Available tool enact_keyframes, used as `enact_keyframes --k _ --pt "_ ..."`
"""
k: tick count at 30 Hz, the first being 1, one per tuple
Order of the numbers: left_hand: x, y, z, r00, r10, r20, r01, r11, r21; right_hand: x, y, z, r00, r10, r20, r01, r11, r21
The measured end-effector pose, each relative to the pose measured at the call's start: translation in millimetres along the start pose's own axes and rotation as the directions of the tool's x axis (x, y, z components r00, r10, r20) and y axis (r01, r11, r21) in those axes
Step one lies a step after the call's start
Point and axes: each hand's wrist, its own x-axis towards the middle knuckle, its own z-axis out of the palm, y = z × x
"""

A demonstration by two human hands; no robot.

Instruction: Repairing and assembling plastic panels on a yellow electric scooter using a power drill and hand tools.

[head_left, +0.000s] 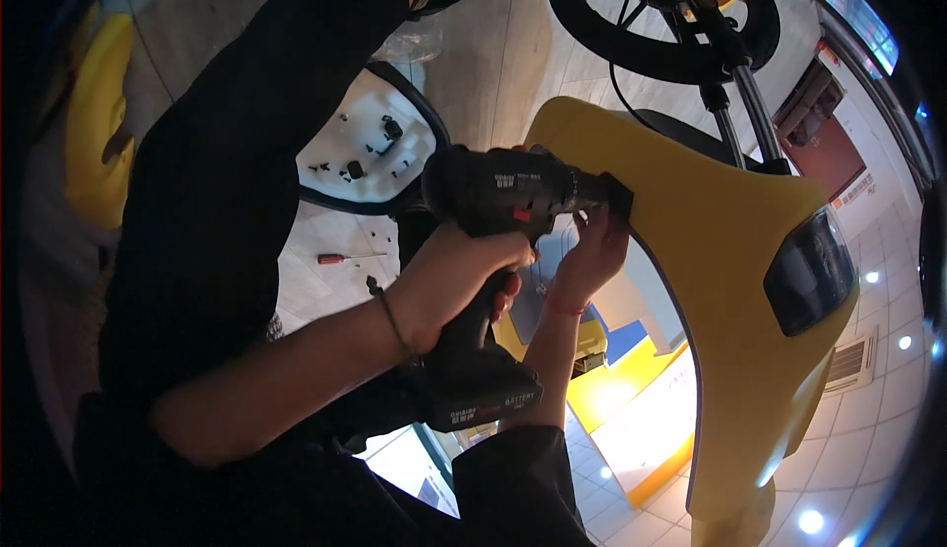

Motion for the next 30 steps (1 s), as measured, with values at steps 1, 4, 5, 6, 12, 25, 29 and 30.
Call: enact_keyframes --k 1,4,5,6,12,25,29,30 --pt "-0.3 -2.0 0.3 1.000 0.007 -0.002 -0.007 1.000 0.001 -1.8 -3.7 2.8 0.996 0.086 -0.003 -0.085 0.989 0.122" --pt "0.7 -4.9 0.2 1.000 0.005 0.011 -0.006 1.000 0.023 -3.3 -10.7 7.3 0.992 0.122 -0.008 -0.119 0.979 0.168" --pt "1.3 -2.0 -2.4 1.000 0.005 0.008 -0.005 1.000 0.023 -3.4 -9.8 7.3 0.989 0.148 -0.022 -0.142 0.974 0.179" --pt "2.7 3.8 -7.4 0.999 -0.031 0.031 0.030 0.999 0.024 -3.3 -8.0 8.4 0.988 0.151 -0.020 -0.145 0.973 0.180" --pt "24.3 24.8 -57.3 0.976 -0.100 0.193 0.097 0.995 0.026 -5.2 1.3 2.4 0.992 0.079 0.094 -0.094 0.982 0.164" --pt "-24.3 49.1 -51.9 0.985 0.156 0.067 -0.170 0.905 0.391 32.1 -13.2 5.4 0.908 0.407 0.099 -0.414 0.908 0.064" --pt "-54.4 50.8 -66.3 0.975 0.221 0.003 -0.200 0.878 0.435 21.3 -21.8 29.4 0.894 0.447 0.039 -0.448 0.888 0.103" --pt "-64.1 51.3 -71.0 0.976 0.220 -0.003 -0.194 0.866 0.461 19.2 -25.2 35.4 0.873 0.485 0.046 -0.486 0.860 0.158"
